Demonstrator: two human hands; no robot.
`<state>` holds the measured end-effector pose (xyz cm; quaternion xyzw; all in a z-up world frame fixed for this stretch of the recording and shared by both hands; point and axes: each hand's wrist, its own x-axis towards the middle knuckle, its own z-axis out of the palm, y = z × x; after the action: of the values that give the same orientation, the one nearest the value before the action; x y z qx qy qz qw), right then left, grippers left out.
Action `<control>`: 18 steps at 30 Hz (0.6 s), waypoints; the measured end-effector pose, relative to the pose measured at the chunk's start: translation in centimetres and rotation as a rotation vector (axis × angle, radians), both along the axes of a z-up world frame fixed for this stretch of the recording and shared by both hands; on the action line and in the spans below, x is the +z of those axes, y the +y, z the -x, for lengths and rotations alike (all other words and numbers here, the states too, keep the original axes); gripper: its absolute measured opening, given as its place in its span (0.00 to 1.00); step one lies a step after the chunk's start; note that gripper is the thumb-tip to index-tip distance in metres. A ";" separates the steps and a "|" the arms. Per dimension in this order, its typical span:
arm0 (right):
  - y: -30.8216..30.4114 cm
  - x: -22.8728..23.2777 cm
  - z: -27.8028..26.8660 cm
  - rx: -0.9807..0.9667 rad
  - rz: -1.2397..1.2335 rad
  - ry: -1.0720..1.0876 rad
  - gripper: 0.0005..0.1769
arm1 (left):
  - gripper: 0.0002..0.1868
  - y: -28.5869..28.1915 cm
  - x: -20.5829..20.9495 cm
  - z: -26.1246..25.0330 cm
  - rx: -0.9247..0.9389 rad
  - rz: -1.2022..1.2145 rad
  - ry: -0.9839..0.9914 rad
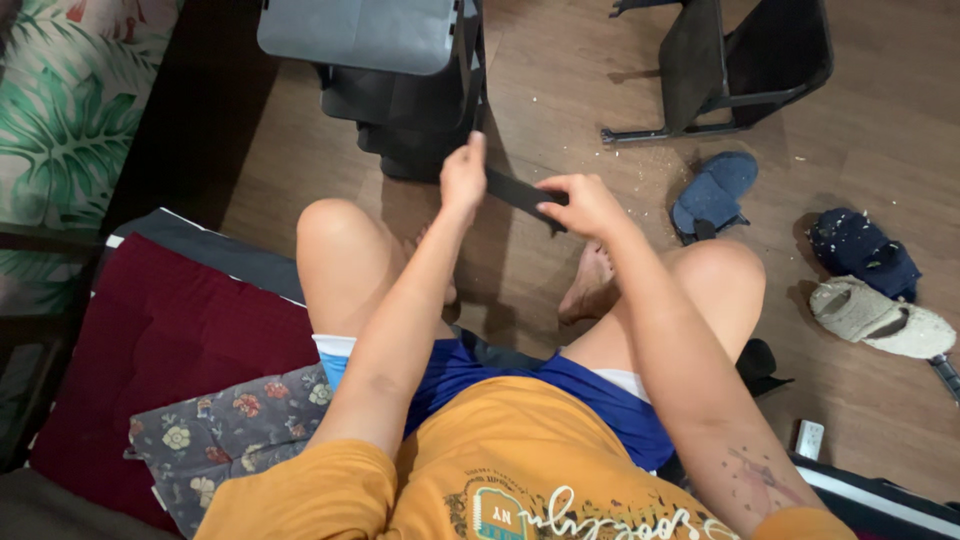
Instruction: The person assembles a black plastic shelving unit by hand, connecting the side supports to the shelves and snapping the tiers together while sitting on the floor.
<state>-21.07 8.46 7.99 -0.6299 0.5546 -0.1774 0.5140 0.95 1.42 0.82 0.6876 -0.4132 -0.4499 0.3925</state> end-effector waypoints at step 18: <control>-11.3 -19.1 -4.8 -0.456 0.234 -0.197 0.19 | 0.46 -5.4 -12.2 -4.1 0.418 -0.164 0.937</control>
<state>-16.29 -2.80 -11.07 -0.5234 0.6052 -0.4119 0.4361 5.01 -4.02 -11.37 0.5089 -0.0104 -0.6523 0.5615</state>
